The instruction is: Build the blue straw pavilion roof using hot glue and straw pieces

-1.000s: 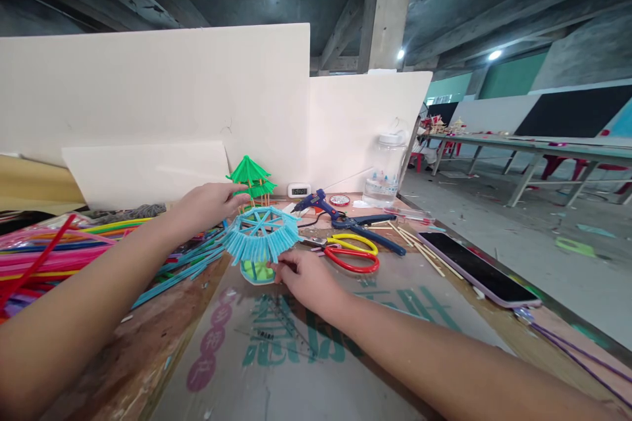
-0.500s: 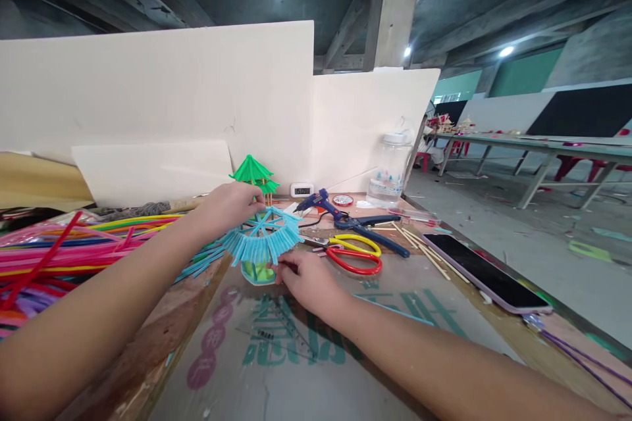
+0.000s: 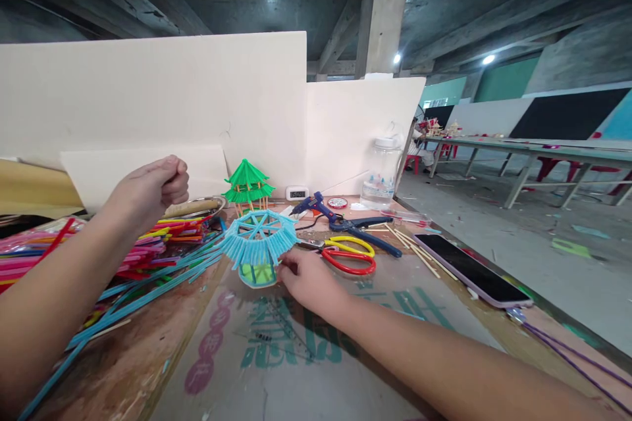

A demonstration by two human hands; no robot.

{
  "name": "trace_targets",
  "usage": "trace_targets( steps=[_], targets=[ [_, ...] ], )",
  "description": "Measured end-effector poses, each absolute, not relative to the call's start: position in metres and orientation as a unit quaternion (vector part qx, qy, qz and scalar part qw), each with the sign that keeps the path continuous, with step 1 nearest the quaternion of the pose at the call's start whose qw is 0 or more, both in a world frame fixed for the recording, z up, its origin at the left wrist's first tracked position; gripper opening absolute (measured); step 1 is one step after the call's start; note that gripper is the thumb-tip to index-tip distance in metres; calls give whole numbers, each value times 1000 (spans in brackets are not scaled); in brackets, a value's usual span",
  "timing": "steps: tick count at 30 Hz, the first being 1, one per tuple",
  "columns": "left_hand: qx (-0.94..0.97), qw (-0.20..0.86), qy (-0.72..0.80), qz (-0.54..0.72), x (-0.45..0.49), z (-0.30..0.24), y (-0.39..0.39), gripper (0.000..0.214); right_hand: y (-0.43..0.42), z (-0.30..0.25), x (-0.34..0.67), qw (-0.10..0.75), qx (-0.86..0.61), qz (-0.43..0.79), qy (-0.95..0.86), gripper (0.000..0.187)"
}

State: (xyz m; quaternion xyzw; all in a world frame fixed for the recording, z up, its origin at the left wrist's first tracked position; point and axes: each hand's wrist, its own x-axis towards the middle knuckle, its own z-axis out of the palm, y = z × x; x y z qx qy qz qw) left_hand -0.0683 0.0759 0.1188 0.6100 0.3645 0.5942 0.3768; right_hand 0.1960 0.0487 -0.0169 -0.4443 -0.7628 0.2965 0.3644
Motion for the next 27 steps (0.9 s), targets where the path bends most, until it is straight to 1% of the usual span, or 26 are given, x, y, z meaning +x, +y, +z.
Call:
trace_targets(
  steps=[2, 6, 9, 10, 13, 16, 17, 18, 19, 21, 22, 23, 25, 27],
  targets=[
    [602, 391, 356, 599, -69, 119, 67, 22, 48, -8, 206, 402, -454, 263, -751, 17],
    [605, 398, 331, 605, -59, 123, 50, 26, 52, 22, 230, 506, -452, 151, -719, 18],
    [626, 387, 312, 601, -50, 128, 39, 27, 52, 53, 230, 543, -432, 130, -708, 17],
    [634, 378, 316, 596, -47, 128, 35, 27, 51, 63, 225, 539, -419, 141, -717, 18],
    [649, 340, 353, 582, -39, 129, 28, 27, 47, 87, 195, 486, -354, 188, -776, 31],
    [658, 331, 355, 576, -34, 128, 23, 26, 44, 98, 155, 446, -276, 234, -819, 51],
    [659, 335, 350, 575, -33, 129, 22, 26, 43, 101, 143, 430, -253, 262, -826, 59],
    [661, 339, 344, 574, -34, 129, 21, 25, 42, 103, 135, 399, -237, 301, -833, 63],
    [662, 340, 339, 575, -36, 130, 21, 25, 41, 106, 130, 357, -230, 344, -837, 61],
    [669, 321, 336, 580, -44, 131, 22, 25, 38, 113, 131, 281, -240, 397, -840, 42],
    [676, 293, 342, 583, -50, 132, 24, 25, 36, 118, 138, 262, -256, 396, -842, 31],
    [685, 250, 361, 581, -56, 132, 26, 25, 34, 123, 148, 268, -277, 374, -844, 26],
    [701, 117, 430, 556, -70, 130, 34, 27, 34, 133, 175, 322, -306, 327, -834, 25],
    [701, -18, 513, 495, -82, 126, 45, 30, 41, 140, 205, 341, -341, 288, -827, 28]
  ],
)
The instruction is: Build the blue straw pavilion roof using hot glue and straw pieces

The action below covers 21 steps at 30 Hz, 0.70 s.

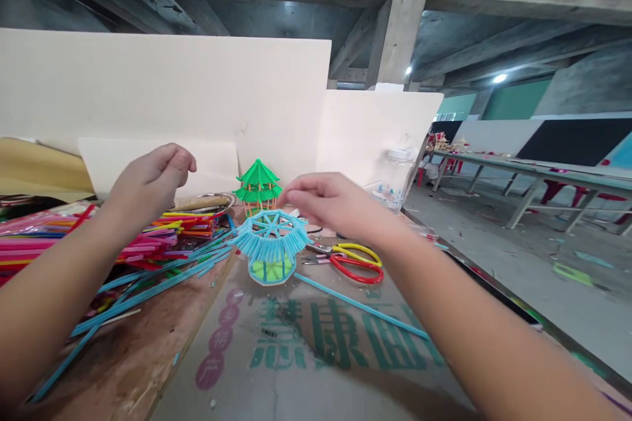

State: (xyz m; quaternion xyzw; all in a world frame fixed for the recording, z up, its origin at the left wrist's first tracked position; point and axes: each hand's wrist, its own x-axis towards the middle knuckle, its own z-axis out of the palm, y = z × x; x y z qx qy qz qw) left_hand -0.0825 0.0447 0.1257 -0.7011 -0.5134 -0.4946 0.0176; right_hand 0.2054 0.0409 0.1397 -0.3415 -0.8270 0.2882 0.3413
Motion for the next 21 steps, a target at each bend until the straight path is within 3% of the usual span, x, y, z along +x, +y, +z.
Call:
trace_targets(
  steps=[4, 6, 11, 14, 17, 21],
  targets=[
    [-689, 120, -588, -406, -96, 116, 67, 42, 71, 132, 258, 327, -484, 36, -811, 23],
    [-707, 122, -571, -398, -96, 112, 73, 33, 85, 115, 273, 312, -536, -30, -784, 23],
    [-802, 42, -476, -358, -68, 108, 61, 26, 91, 66, 270, 210, -492, 74, -842, 20],
    [-833, 30, -450, -320, -42, 106, 50, 28, 80, 49, 255, 148, -463, 119, -866, 35],
    [-859, 20, -437, -267, -19, 104, 51, 32, 71, 35, 243, 161, -438, 161, -870, 33],
    [-884, 25, -434, -172, -1, 107, 61, 28, 65, 17, 228, 240, -413, 200, -856, 28]
  ],
)
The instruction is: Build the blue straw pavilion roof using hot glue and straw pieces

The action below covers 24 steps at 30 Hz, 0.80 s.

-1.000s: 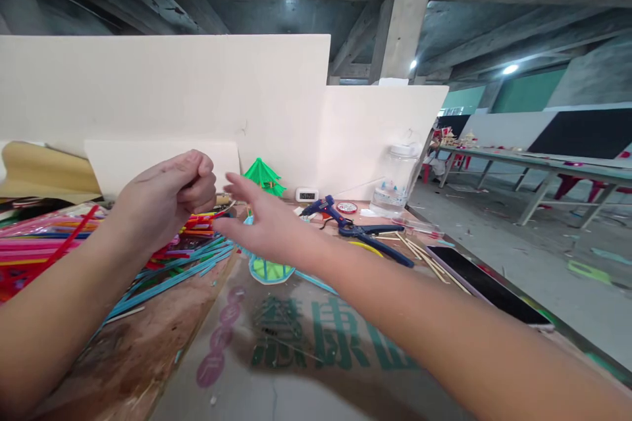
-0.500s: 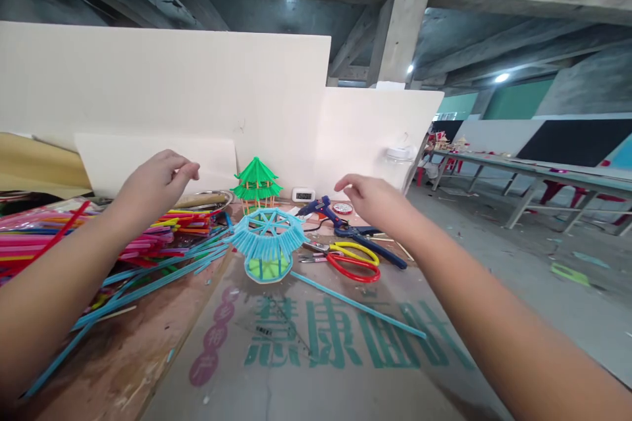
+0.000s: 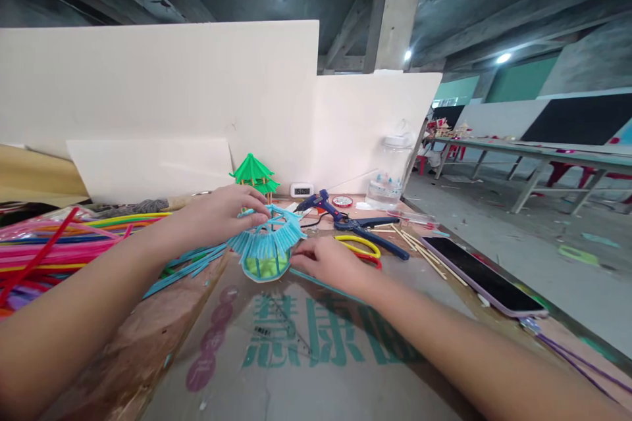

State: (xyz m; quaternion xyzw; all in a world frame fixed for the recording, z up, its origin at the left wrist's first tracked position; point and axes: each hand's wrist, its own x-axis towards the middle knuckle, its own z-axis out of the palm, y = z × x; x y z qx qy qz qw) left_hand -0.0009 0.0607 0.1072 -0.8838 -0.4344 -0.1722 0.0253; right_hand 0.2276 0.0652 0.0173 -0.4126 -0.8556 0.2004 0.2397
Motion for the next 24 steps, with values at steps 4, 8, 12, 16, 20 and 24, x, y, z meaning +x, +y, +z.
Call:
trace_targets(
  steps=[4, 8, 12, 16, 20, 24],
  targets=[
    [-902, 28, -414, -118, 4, 106, 66, 30, 66, 5, 215, 272, -435, 254, -820, 28],
    [-906, 14, -404, -127, 2, 97, 68, 32, 66, -3, 206, 270, -441, 333, -789, 28],
    [-904, -2, -400, -149, -1, 89, 71, 35, 65, -10, 195, 272, -443, 354, -777, 30],
    [-904, -23, -398, -153, -1, 87, 72, 35, 63, -15, 186, 298, -459, 321, -773, 29],
    [-891, -43, -406, -197, 1, 85, 70, 24, 58, -15, 185, 304, -464, 306, -774, 30],
    [-884, -14, -413, -219, 5, 86, 65, 19, 55, -13, 186, 300, -469, 314, -769, 30]
  ],
)
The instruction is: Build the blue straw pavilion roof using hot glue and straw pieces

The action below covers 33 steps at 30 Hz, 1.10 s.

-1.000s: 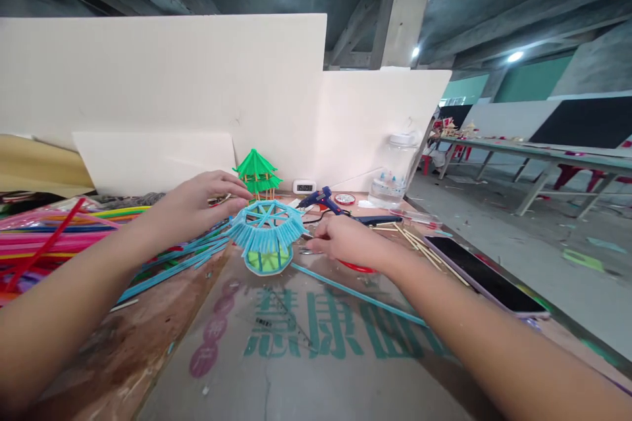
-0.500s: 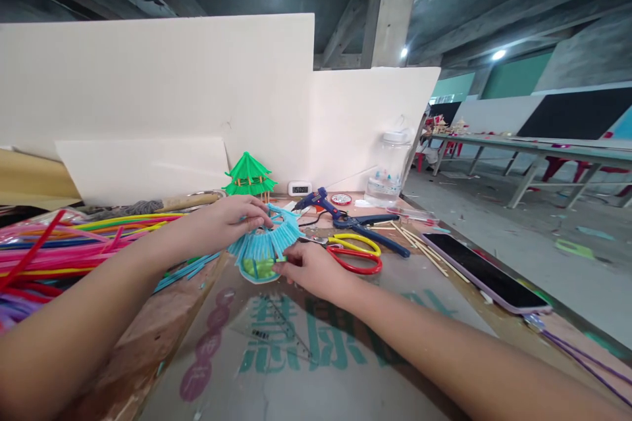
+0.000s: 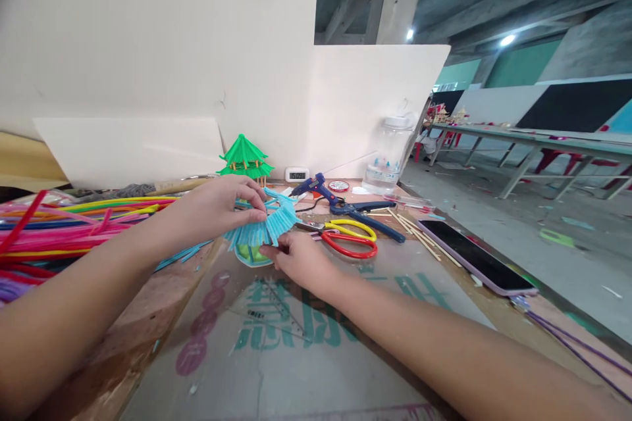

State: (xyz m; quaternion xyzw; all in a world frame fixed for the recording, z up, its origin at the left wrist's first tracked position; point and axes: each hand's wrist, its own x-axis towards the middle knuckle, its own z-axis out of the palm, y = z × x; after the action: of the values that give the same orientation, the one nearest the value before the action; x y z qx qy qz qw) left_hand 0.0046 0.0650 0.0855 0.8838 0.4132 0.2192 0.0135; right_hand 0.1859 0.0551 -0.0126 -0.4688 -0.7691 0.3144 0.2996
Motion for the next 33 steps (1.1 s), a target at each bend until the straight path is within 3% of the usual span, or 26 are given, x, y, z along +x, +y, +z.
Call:
trace_targets(
  steps=[4, 10, 15, 18, 22, 24, 28, 33],
  targets=[
    [873, -11, 430, 230, 5, 91, 59, 22, 56, -13, 186, 305, -464, 322, -767, 30],
    [818, 46, 446, 361, -3, 104, 51, 30, 58, -17, 187, 298, -462, 331, -767, 29],
    [830, 7, 466, 306, -5, 108, 49, 43, 58, -16, 196, 293, -456, 227, -809, 18],
    [841, -2, 471, 266, -8, 105, 51, 41, 54, 2, 210, 243, -458, 121, -847, 20],
    [848, -13, 464, 257, -14, 99, 56, 21, 49, 39, 230, 116, -480, 47, -868, 33],
    [854, -33, 455, 250, -14, 98, 57, 21, 49, 53, 234, 145, -476, 38, -866, 32],
    [871, -70, 440, 208, -11, 98, 57, 33, 49, 55, 230, 299, -461, 15, -836, 19],
    [885, -67, 432, 159, -8, 93, 59, 33, 53, 37, 223, 332, -444, 18, -832, 12]
  ],
)
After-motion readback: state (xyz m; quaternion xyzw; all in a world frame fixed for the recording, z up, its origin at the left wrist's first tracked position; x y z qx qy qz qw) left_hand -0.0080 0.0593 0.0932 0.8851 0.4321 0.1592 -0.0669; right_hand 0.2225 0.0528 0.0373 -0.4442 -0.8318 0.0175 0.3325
